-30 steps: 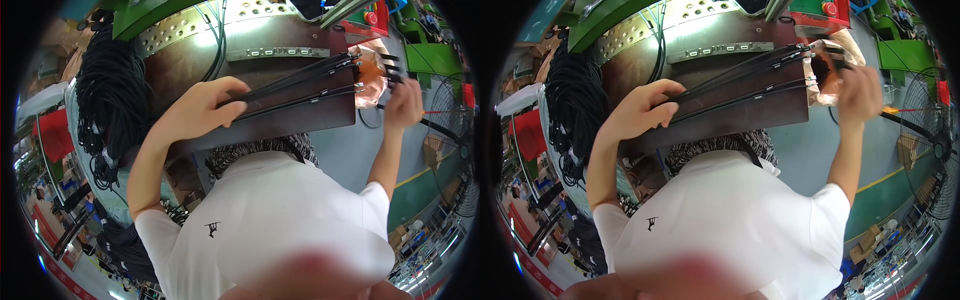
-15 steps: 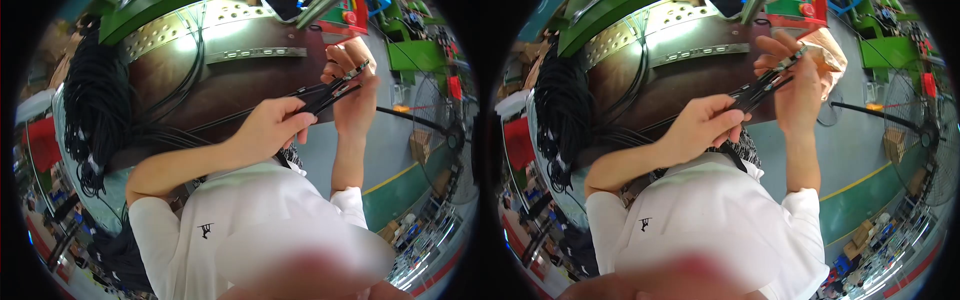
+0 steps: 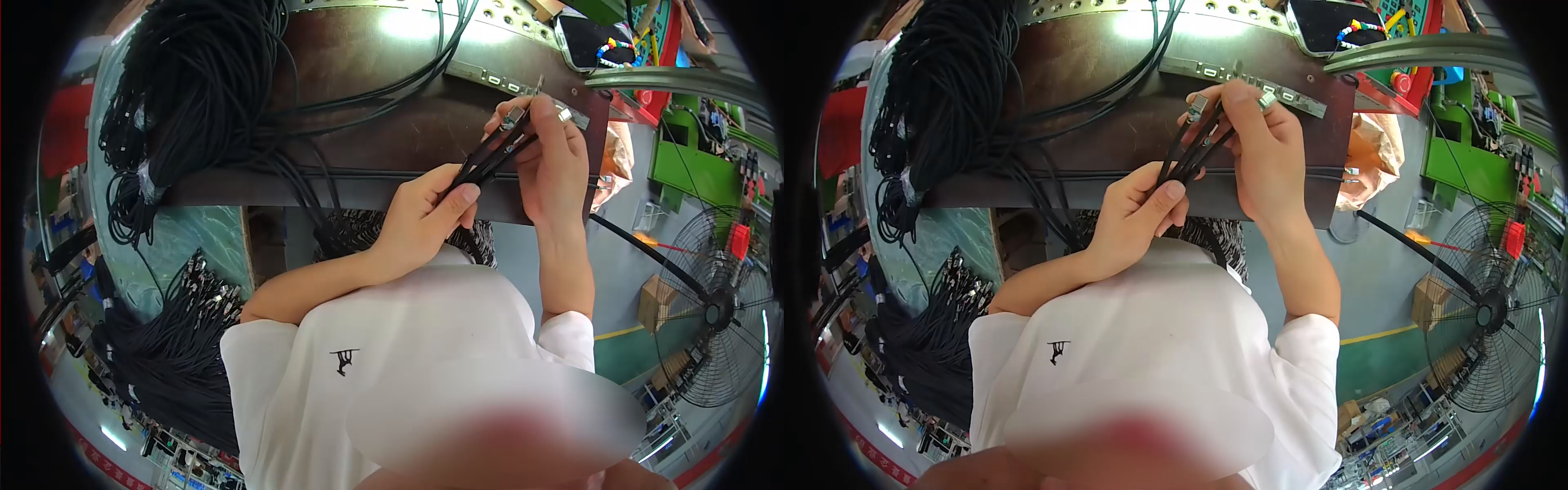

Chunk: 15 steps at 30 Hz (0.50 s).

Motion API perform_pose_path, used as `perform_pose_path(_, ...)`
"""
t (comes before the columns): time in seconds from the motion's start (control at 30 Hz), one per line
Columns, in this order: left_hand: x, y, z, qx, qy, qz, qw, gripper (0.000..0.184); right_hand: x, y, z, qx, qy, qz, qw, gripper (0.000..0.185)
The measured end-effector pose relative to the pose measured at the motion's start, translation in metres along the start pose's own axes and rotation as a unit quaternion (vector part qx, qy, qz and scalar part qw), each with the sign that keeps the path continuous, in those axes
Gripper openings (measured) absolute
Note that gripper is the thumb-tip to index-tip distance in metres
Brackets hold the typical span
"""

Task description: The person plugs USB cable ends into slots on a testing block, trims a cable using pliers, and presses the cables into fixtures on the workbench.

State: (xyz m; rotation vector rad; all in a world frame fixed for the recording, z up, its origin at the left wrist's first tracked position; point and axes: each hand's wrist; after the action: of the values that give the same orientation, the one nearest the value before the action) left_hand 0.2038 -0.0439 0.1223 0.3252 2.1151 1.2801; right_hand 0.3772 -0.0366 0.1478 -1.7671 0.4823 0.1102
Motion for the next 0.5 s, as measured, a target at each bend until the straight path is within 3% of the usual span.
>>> perform_pose_path(0.1, 0.003, 0.003, 0.002, 0.038, 0.003, -0.021, 0.999, 0.026, -0.012, 0.002, -0.006, -0.008, 0.015, -0.026, 1.0, 0.034)
perform_pose_path(0.13, 0.004, 0.003, 0.002, 0.035, -0.01, -0.01, 0.999, 0.027, -0.005, -0.002, -0.006, 0.01, -0.039, -0.114, 0.993, 0.041)
perform_pose_path(0.17, 0.004, 0.005, 0.003, 0.034, -0.009, -0.014, 0.999, 0.027, 0.002, -0.002, -0.005, 0.009, -0.04, -0.118, 0.992, 0.041)
perform_pose_path(0.2, 0.005, 0.008, 0.004, 0.032, -0.012, -0.063, 0.997, 0.029, 0.008, 0.002, -0.003, 0.046, -0.113, -0.114, 0.986, 0.046)
perform_pose_path(0.3, 0.006, 0.014, 0.005, 0.01, -0.004, -0.154, 0.988, 0.035, 0.031, -0.006, 0.006, 0.207, -0.123, -0.287, 0.927, 0.051)
perform_pose_path(0.33, 0.009, 0.015, 0.007, 0.016, 0.0, -0.132, 0.991, 0.035, 0.033, -0.012, 0.016, 0.311, -0.029, -0.518, 0.796, 0.04)
perform_pose_path(0.37, 0.011, 0.016, 0.008, 0.023, 0.003, -0.111, 0.994, 0.036, 0.034, -0.017, 0.029, 0.389, 0.067, -0.702, 0.593, 0.032)
perform_pose_path(0.43, 0.012, 0.012, 0.007, 0.027, 0.004, -0.128, 0.991, 0.034, 0.059, 0.009, 0.037, 0.312, 0.045, -0.638, 0.703, 0.026)
perform_pose_path(0.5, 0.011, 0.012, 0.007, 0.073, 0.01, -0.18, 0.981, 0.032, 0.051, 0.01, 0.032, 0.321, 0.016, -0.643, 0.695, 0.021)
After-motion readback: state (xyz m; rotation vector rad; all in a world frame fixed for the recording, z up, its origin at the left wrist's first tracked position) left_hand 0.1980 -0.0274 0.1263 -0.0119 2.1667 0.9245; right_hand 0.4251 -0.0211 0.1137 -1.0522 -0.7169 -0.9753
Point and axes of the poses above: each hand's wrist, its own z-axis towards the middle knuckle, its own x-axis out of the back of the hand, y = z × x, and after that the axes turned 1 degree about -z, right-handed
